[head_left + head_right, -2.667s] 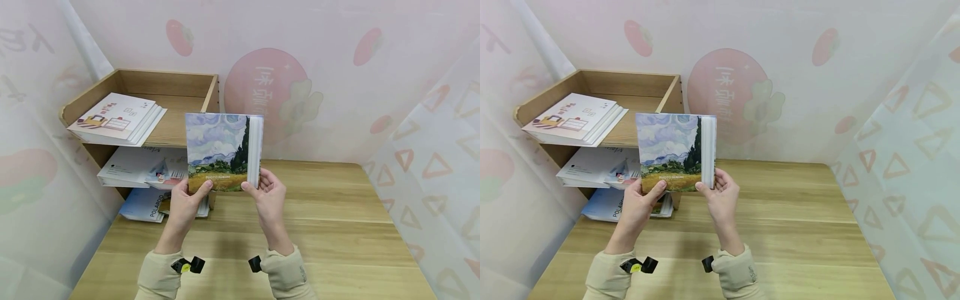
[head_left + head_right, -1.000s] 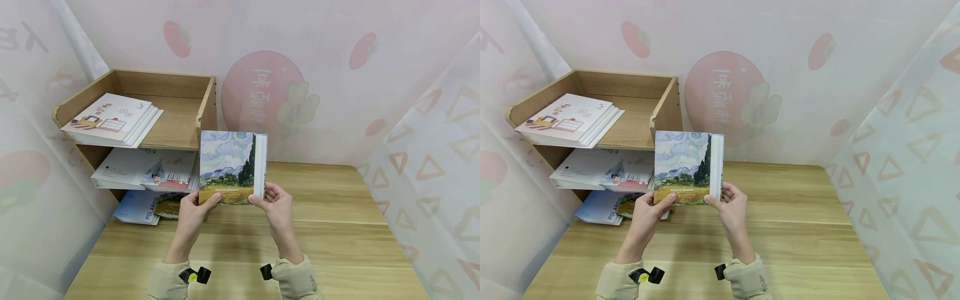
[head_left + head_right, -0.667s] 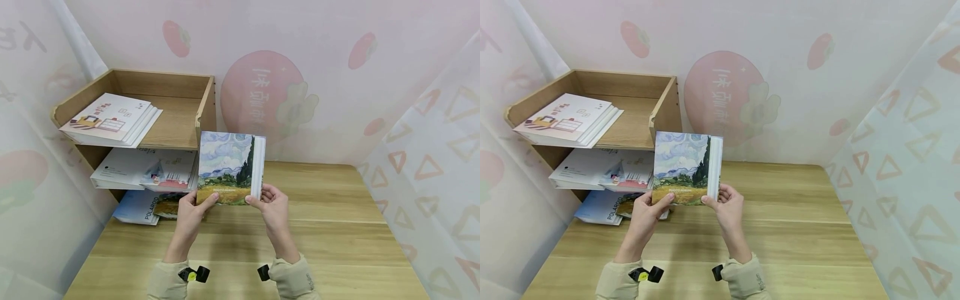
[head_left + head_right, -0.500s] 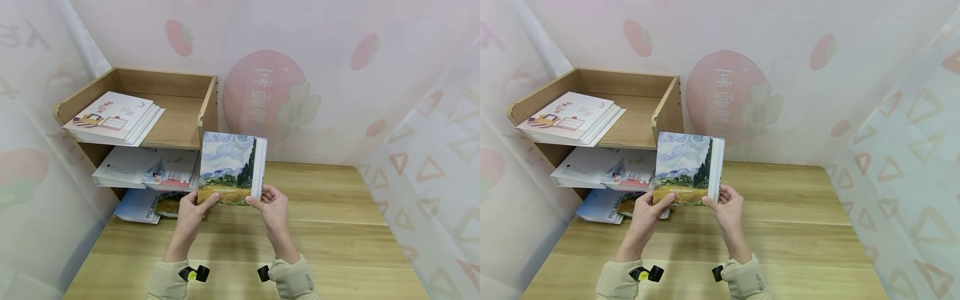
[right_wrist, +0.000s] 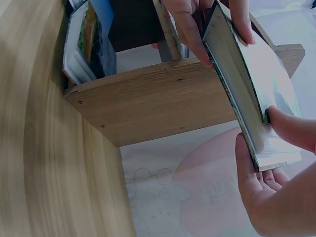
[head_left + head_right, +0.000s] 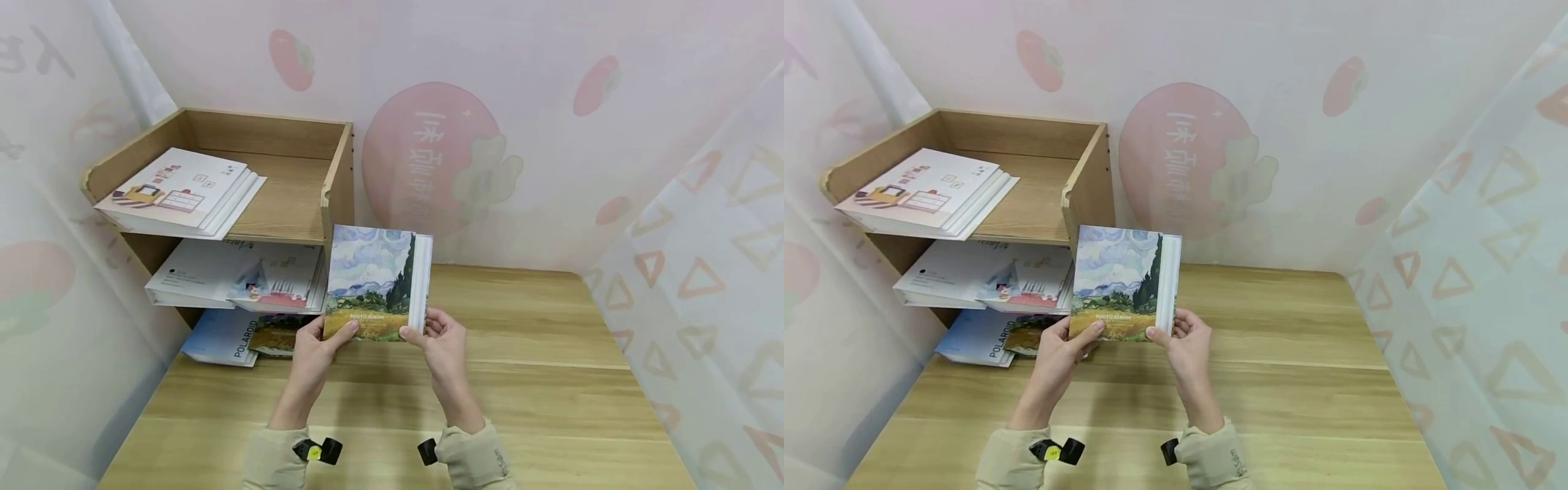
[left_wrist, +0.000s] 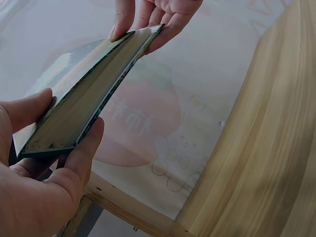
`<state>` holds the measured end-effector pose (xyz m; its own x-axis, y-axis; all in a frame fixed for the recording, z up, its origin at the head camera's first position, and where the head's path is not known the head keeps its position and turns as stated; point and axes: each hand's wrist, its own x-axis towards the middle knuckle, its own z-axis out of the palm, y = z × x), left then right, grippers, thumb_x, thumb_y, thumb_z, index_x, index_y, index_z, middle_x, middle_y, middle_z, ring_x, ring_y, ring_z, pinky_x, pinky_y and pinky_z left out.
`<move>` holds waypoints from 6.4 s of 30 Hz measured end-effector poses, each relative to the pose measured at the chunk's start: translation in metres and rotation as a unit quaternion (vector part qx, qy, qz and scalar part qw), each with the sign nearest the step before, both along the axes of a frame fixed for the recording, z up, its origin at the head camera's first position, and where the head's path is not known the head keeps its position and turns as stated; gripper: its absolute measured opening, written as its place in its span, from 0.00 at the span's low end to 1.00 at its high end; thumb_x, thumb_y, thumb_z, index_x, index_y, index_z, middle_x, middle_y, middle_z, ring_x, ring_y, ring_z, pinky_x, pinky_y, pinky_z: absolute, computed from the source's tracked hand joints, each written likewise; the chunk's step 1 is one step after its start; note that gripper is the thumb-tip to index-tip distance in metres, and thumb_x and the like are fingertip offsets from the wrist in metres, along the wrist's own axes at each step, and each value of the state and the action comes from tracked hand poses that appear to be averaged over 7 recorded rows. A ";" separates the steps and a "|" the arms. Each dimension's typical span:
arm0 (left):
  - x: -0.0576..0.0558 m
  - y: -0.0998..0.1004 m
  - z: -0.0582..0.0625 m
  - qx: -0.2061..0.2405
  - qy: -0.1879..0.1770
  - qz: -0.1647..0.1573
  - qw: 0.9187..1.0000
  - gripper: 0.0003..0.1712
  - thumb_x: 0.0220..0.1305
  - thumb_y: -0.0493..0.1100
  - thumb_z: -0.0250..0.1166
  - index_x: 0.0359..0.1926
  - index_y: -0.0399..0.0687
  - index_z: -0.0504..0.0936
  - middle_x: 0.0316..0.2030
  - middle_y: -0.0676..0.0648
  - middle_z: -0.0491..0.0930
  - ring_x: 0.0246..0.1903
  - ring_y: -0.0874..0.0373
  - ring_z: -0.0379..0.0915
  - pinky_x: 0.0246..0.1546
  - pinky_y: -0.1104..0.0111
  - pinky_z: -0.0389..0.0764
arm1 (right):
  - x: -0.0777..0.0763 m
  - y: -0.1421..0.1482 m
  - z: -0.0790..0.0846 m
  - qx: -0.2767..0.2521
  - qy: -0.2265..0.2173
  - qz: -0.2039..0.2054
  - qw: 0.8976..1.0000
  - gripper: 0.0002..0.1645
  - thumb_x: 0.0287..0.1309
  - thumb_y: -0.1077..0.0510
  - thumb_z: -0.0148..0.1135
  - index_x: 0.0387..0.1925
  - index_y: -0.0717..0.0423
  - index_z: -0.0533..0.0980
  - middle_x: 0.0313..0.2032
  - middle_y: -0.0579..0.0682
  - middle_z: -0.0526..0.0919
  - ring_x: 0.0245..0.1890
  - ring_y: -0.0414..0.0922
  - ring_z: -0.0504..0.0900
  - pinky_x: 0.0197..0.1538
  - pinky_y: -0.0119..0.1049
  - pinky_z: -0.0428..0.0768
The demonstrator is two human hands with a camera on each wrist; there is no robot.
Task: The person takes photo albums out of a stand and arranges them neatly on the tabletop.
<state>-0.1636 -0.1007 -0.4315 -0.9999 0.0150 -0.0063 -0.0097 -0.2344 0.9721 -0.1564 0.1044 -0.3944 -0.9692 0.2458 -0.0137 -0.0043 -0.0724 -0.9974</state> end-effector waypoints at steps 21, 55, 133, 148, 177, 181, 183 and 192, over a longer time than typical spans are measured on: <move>-0.001 -0.001 -0.011 -0.008 -0.013 0.002 1.000 0.24 0.57 0.51 0.75 0.44 0.36 0.81 0.34 0.39 0.77 0.29 0.53 0.70 0.29 0.66 0.76 | -0.001 -0.002 -0.010 0.006 -0.028 -0.006 1.000 0.25 0.41 0.75 0.75 0.46 0.68 0.79 0.39 0.59 0.84 0.39 0.49 0.83 0.42 0.37 0.84; -0.001 0.003 -0.026 0.067 -0.075 -0.029 0.994 0.28 0.58 0.47 0.74 0.52 0.32 0.78 0.48 0.35 0.76 0.48 0.46 0.78 0.52 0.54 0.79 | -0.002 0.004 -0.028 -0.010 -0.053 0.012 0.998 0.25 0.43 0.73 0.74 0.48 0.72 0.78 0.39 0.62 0.84 0.37 0.48 0.84 0.39 0.37 0.85; 0.001 0.069 -0.095 0.035 -0.116 -0.120 0.985 0.33 0.69 0.46 0.65 0.60 0.20 0.68 0.53 0.32 0.72 0.57 0.40 0.71 0.52 0.58 0.80 | 0.003 0.091 -0.114 -0.008 -0.134 0.072 0.988 0.23 0.51 0.64 0.75 0.43 0.77 0.77 0.32 0.58 0.85 0.28 0.47 0.85 0.45 0.53 0.84; 0.001 0.071 -0.101 0.034 -0.121 -0.125 0.984 0.32 0.70 0.44 0.64 0.59 0.18 0.67 0.53 0.32 0.71 0.56 0.40 0.72 0.51 0.58 0.81 | -0.004 0.103 -0.133 -0.018 -0.176 0.096 0.980 0.21 0.43 0.57 0.81 0.31 0.68 0.80 0.28 0.54 0.84 0.28 0.47 0.85 0.43 0.46 0.85; -0.020 0.075 -0.097 0.044 -0.119 -0.140 0.982 0.29 0.68 0.43 0.66 0.57 0.22 0.69 0.49 0.34 0.72 0.53 0.43 0.74 0.54 0.55 0.78 | -0.026 0.119 -0.111 -0.038 -0.190 0.150 0.970 0.28 0.55 0.71 0.69 0.52 0.85 0.68 0.38 0.63 0.82 0.34 0.49 0.84 0.45 0.41 0.84; -0.025 0.075 -0.097 0.030 -0.112 -0.152 0.982 0.31 0.68 0.42 0.65 0.59 0.19 0.67 0.52 0.32 0.71 0.56 0.40 0.72 0.53 0.56 0.79 | -0.031 0.124 -0.113 -0.027 -0.203 0.144 0.968 0.28 0.54 0.70 0.71 0.50 0.84 0.70 0.36 0.63 0.83 0.31 0.48 0.84 0.43 0.39 0.85; -0.027 0.075 -0.097 0.025 -0.113 -0.161 0.980 0.32 0.69 0.41 0.64 0.61 0.19 0.65 0.54 0.30 0.70 0.57 0.39 0.71 0.53 0.56 0.79 | -0.033 0.126 -0.114 -0.023 -0.211 0.142 0.967 0.26 0.53 0.70 0.71 0.49 0.82 0.71 0.35 0.62 0.83 0.30 0.48 0.84 0.41 0.39 0.85; -0.034 0.069 -0.091 0.000 -0.117 -0.176 0.977 0.35 0.70 0.39 0.62 0.63 0.14 0.59 0.59 0.24 0.66 0.58 0.37 0.70 0.51 0.58 0.80 | -0.040 0.128 -0.113 -0.045 -0.211 0.156 0.964 0.30 0.55 0.72 0.69 0.54 0.84 0.66 0.39 0.62 0.81 0.34 0.48 0.84 0.45 0.40 0.84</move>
<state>-0.1971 -0.0320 -0.5223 -0.9040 0.3578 -0.2340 -0.3114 -0.1760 0.9338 -0.1963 0.2321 -0.5070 -0.8989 -0.0768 -0.4313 0.4371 -0.0915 -0.8947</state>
